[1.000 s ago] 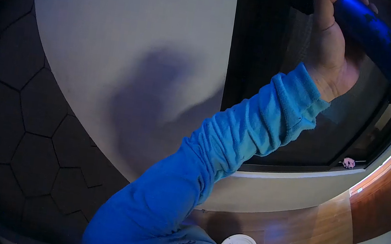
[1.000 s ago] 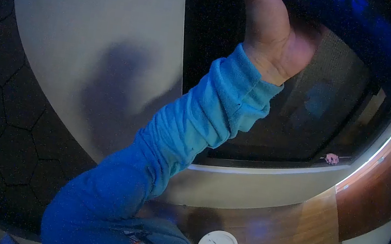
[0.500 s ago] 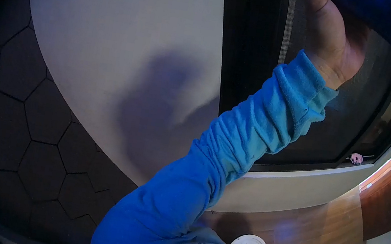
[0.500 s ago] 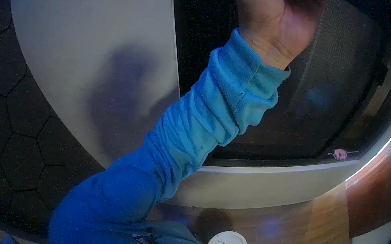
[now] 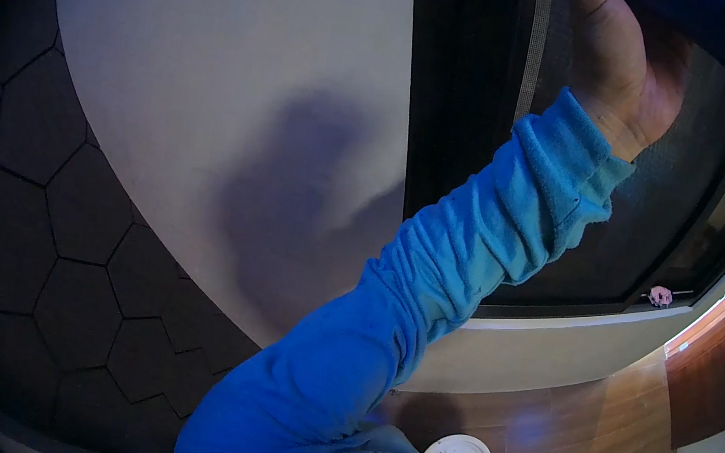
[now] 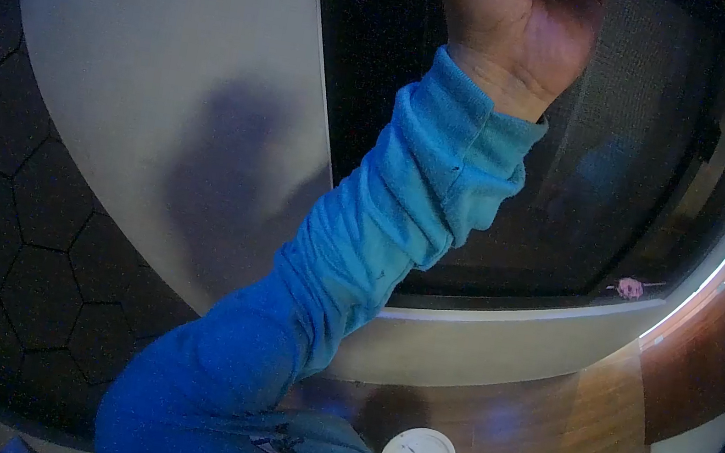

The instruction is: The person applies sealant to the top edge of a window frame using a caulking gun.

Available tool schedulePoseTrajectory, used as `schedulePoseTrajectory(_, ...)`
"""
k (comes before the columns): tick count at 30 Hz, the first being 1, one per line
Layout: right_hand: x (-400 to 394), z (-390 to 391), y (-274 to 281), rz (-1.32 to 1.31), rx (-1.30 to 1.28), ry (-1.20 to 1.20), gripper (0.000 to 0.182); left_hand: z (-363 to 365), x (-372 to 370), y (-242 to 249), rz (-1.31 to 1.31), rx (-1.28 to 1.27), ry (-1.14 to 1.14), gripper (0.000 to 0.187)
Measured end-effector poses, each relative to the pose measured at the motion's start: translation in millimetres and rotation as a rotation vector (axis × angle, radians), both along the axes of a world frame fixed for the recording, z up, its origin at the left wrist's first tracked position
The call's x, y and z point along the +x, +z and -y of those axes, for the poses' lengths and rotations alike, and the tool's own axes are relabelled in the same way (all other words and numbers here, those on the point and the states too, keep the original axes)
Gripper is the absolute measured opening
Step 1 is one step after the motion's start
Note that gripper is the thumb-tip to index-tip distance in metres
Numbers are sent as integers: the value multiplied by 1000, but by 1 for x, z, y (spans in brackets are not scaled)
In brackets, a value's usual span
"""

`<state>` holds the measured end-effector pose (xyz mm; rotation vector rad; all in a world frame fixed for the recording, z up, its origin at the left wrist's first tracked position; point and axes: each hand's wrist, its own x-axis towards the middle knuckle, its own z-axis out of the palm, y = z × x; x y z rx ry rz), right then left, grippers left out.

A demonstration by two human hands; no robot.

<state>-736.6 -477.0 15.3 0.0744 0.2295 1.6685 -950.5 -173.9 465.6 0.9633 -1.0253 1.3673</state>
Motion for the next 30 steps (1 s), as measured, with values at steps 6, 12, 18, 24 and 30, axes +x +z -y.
schedulePoseTrajectory(6, 1, 5, -24, 30, -27, 20, 69, -11, 2, 3, -37, -70, -47, 48)
schedulePoseTrajectory(12, 0, 11, -49, 58, -55, 42, 69, -6, 4, 3, -39, -112, -86, 50)
schedulePoseTrajectory(18, -1, 14, -73, 89, -81, 65, 69, -1, 2, 2, -61, -137, -30, 50)
schedulePoseTrajectory(24, -1, 18, -99, 120, -109, 83, 69, -7, 5, -3, -36, -77, -91, 53)
schedulePoseTrajectory(30, -5, 21, -125, 146, -133, 100, 69, -18, 3, -13, -80, 19, -98, 53)
